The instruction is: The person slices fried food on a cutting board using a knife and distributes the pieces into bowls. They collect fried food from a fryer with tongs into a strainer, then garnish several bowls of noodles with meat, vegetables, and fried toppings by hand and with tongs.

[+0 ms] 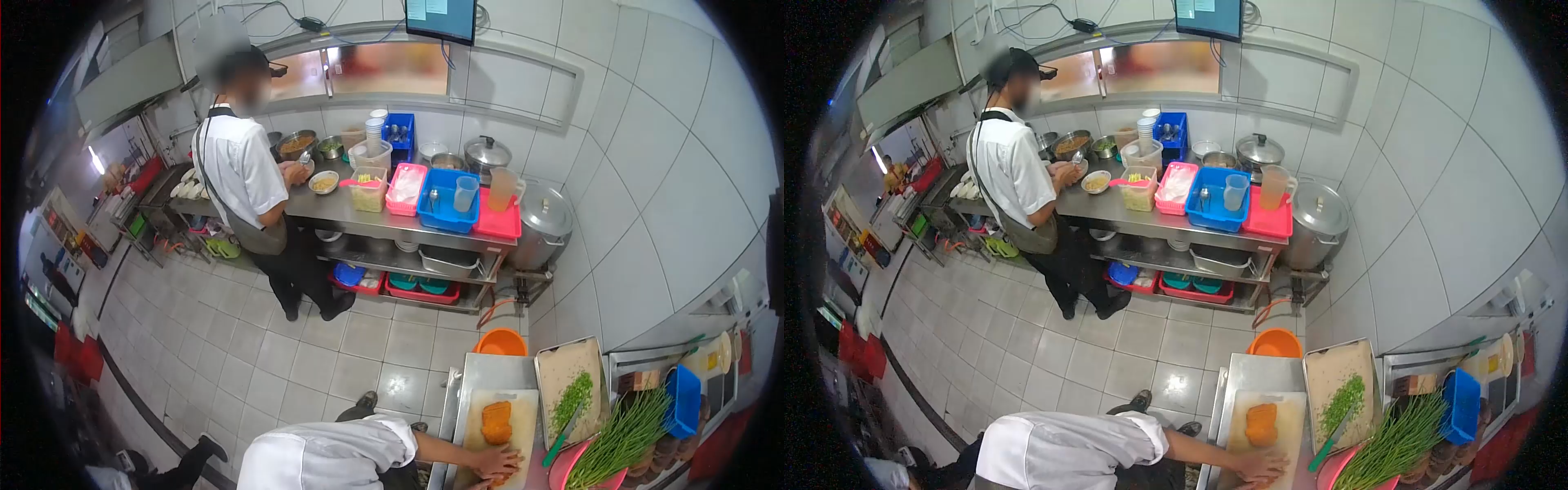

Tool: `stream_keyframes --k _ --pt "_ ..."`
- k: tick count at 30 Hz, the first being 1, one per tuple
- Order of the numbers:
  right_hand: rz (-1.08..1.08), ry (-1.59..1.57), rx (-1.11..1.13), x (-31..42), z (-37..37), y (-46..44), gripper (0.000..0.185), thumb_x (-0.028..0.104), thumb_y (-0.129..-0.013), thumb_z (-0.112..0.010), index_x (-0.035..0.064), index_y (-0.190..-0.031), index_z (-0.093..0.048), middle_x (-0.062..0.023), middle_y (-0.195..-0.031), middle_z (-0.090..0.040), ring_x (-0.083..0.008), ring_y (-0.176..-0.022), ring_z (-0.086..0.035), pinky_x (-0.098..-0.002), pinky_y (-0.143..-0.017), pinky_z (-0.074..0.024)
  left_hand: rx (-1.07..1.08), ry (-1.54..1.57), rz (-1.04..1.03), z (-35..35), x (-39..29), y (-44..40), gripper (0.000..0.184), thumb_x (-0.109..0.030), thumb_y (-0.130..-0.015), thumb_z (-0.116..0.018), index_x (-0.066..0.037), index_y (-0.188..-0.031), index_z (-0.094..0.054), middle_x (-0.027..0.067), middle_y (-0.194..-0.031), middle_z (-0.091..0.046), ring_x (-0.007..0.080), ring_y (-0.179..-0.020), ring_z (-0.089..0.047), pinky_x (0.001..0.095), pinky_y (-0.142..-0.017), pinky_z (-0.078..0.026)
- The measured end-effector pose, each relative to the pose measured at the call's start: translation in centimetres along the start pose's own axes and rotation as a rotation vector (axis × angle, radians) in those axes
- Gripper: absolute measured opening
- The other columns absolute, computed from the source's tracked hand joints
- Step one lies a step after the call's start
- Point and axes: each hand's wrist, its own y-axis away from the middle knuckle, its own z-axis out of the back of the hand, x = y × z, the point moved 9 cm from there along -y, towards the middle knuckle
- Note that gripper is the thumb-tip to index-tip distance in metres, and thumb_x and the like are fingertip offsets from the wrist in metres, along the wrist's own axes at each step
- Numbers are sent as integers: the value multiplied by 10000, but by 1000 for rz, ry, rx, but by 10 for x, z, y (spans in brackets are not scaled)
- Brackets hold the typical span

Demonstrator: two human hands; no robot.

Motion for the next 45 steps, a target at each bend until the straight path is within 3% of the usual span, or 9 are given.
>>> stream_keyframes --k 12,13,15,25,26,29,32,38,45 --pt "105 27 156 69 -9 3 527 541 -831 -665 65 -1057 -650 -122 -713 -662 -249 -680 -650 -393 -597 -514 156 70 -8 22 -13 -9 667 -395 -880 -520 -64 -1434 -353 195 -1525 -262 394 -1393 -267 646 -1099 -155" --pt "159 32 208 80 -12 7 518 532 -833 -667 63 -1051 -647 -121 -714 -660 -246 -681 -648 -389 -597 -514 116 79 61 19 -8 -13 667 -395 -880 -520 -64 -1434 -353 195 -1525 -262 394 -1393 -267 646 -1099 -155" --pt "227 17 280 96 -16 12 502 515 -836 -670 58 -1041 -640 -120 -715 -655 -240 -681 -645 -381 -597 -513 -560 -281 -260 61 -36 -5 775 -685 -930 -141 -129 -1234 -589 194 -1343 -524 359 -987 -603 555 -748 -473" --pt "303 -138 248 153 -14 22 424 429 -854 -685 35 -989 -606 -111 -722 -633 -211 -684 -630 -342 -595 -512 -533 -185 -151 67 -6 -7 643 -587 -983 -239 -143 -1373 -493 218 -1457 -396 427 -1207 -488 631 -960 -364" --pt "304 -158 222 159 -12 24 416 420 -856 -687 33 -984 -603 -110 -723 -630 -209 -684 -628 -338 -595 -512 -222 -147 -64 73 0 -11 614 -560 -989 -297 -178 -1462 -378 194 -1521 -303 423 -1337 -363 640 -1046 -275" --pt "318 -211 180 189 -11 36 396 394 -861 -692 26 -968 -593 -108 -725 -624 -200 -685 -624 -327 -595 -511 -118 103 -28 115 17 -3 662 -394 -886 -508 -59 -1434 -350 231 -1533 -217 415 -1416 -212 652 -1115 -102" --pt "339 -253 161 226 -12 54 377 369 -866 -696 19 -952 -583 -105 -727 -617 -191 -686 -619 -315 -594 -511 -261 123 -3 162 48 13 668 -392 -886 -508 -57 -1440 -341 242 -1539 -191 415 -1426 -194 656 -1120 -72" --pt "401 -354 127 342 -37 120 346 317 -877 -706 6 -921 -562 -100 -732 -603 -174 -687 -610 -292 -594 -510 -392 -97 116 315 147 80 705 -412 -879 -532 -61 -1453 -321 240 -1546 -179 393 -1426 -208 648 -1113 -117" --pt "540 -681 227 486 -181 190 291 219 -865 -740 4 -901 -547 -62 -783 -587 -134 -689 -569 -259 -586 -496 -540 -437 356 525 260 199 693 -427 -896 -522 -106 -1474 -315 204 -1564 -170 343 -1449 -179 631 -1118 -125"
